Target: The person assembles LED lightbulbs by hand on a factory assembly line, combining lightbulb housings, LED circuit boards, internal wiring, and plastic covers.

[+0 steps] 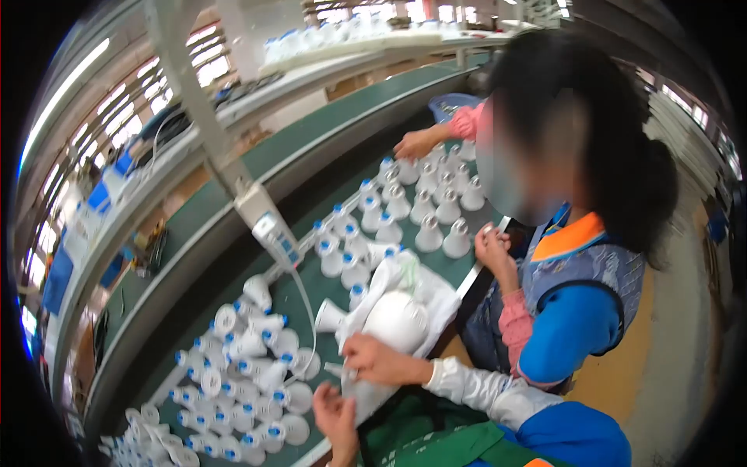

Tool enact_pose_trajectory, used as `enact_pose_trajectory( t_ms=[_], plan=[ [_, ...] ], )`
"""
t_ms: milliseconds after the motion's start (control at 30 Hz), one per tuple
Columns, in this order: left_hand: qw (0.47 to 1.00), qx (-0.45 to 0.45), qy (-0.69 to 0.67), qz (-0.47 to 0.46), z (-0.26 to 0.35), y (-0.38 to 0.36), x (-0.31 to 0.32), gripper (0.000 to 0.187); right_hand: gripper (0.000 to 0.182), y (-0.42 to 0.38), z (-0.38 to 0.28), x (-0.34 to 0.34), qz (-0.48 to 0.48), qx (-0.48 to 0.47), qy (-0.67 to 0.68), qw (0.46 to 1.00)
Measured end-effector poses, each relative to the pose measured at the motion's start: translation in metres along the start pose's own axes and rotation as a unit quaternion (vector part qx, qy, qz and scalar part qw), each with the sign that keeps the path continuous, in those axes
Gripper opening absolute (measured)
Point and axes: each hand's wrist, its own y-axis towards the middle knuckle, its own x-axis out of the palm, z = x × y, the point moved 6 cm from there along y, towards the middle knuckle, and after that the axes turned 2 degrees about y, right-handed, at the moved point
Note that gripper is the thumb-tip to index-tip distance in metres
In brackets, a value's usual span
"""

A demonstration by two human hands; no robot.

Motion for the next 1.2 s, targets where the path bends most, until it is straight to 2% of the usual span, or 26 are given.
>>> enact_pose_trajectory(
  t_ms=[67,133,200,233,300,333,400,433,467,533,600,633,667,733,833,867,933,1000,1067,1200],
  plan=[
    [0.998,0.002,-0.022,-0.054,0.003,0.000,0.019,0.064,0.015,0.003,-0.001,-0.001,-0.028,0.017,-0.061,0.998],
    [0.992,-0.026,-0.050,-0.109,-0.005,0.008,0.033,0.063,0.014,0.004,0.001,0.000,-0.064,0.037,-0.112,0.991],
    [0.990,-0.031,-0.050,-0.125,-0.022,0.017,0.044,0.059,0.014,0.005,0.002,0.002,-0.097,0.061,-0.132,0.985],
    [0.991,-0.028,-0.058,-0.114,-0.027,0.018,0.048,0.049,0.014,0.007,0.000,-0.001,-0.102,0.060,-0.131,0.984],
    [0.995,-0.005,-0.050,-0.089,-0.045,0.025,0.051,0.044,0.030,0.006,0.005,-0.002,-0.207,0.177,-0.056,0.961],
    [0.997,0.019,-0.039,-0.067,-0.050,0.026,0.051,0.040,0.030,0.007,0.003,-0.011,-0.209,0.180,-0.058,0.959],
    [0.994,-0.007,-0.084,-0.065,-0.039,0.024,0.055,0.036,0.054,0.008,-0.009,-0.026,-0.207,0.075,-0.124,0.968],
    [0.993,-0.002,-0.099,-0.062,-0.037,0.023,0.056,0.038,0.072,0.003,-0.006,-0.024,-0.261,0.071,-0.178,0.946],
    [0.992,0.003,-0.114,-0.061,-0.036,0.023,0.055,0.041,0.072,0.000,-0.009,-0.019,-0.261,0.073,-0.180,0.946],
    [0.992,0.021,-0.106,-0.071,-0.040,0.023,0.054,0.039,0.079,-0.003,-0.015,-0.010,-0.241,0.043,-0.306,0.920],
    [0.991,0.039,-0.100,-0.078,-0.038,0.023,0.054,0.038,0.081,-0.001,-0.010,-0.009,-0.240,0.052,-0.298,0.923],
    [0.984,0.006,-0.161,-0.074,-0.039,0.023,0.053,0.035,0.083,0.001,-0.007,-0.008,-0.238,0.057,-0.288,0.926],
    [0.973,-0.028,-0.220,-0.070,-0.040,0.021,0.052,0.032,0.083,0.004,-0.007,-0.009,-0.238,0.059,-0.287,0.926],
    [0.974,-0.033,-0.211,-0.072,-0.036,0.021,0.050,0.031,0.083,0.006,-0.002,-0.007,-0.300,0.097,-0.287,0.905],
    [0.980,-0.053,-0.183,-0.058,-0.030,0.023,0.047,0.028,0.083,0.006,0.004,-0.006,-0.315,0.089,-0.296,0.897],
    [0.988,-0.047,-0.143,-0.028,-0.030,0.024,0.042,0.027,0.083,0.005,0.006,-0.006,-0.320,0.086,-0.299,0.895],
    [0.994,-0.040,-0.101,0.002,-0.032,0.026,0.037,0.026,0.082,0.006,-0.002,-0.011,-0.273,0.025,-0.300,0.914],
    [0.993,0.091,-0.004,0.074,-0.021,0.027,0.030,0.024,0.082,0.007,-0.007,-0.015,-0.243,-0.003,-0.295,0.924],
    [0.993,0.088,-0.030,0.073,-0.018,0.026,0.033,0.024,0.082,0.007,-0.009,-0.017,-0.227,-0.010,-0.291,0.929],
    [0.987,0.097,-0.107,0.077,-0.009,0.029,0.039,0.025,0.062,0.007,-0.001,-0.021,-0.183,-0.008,-0.268,0.946]
  ],
)
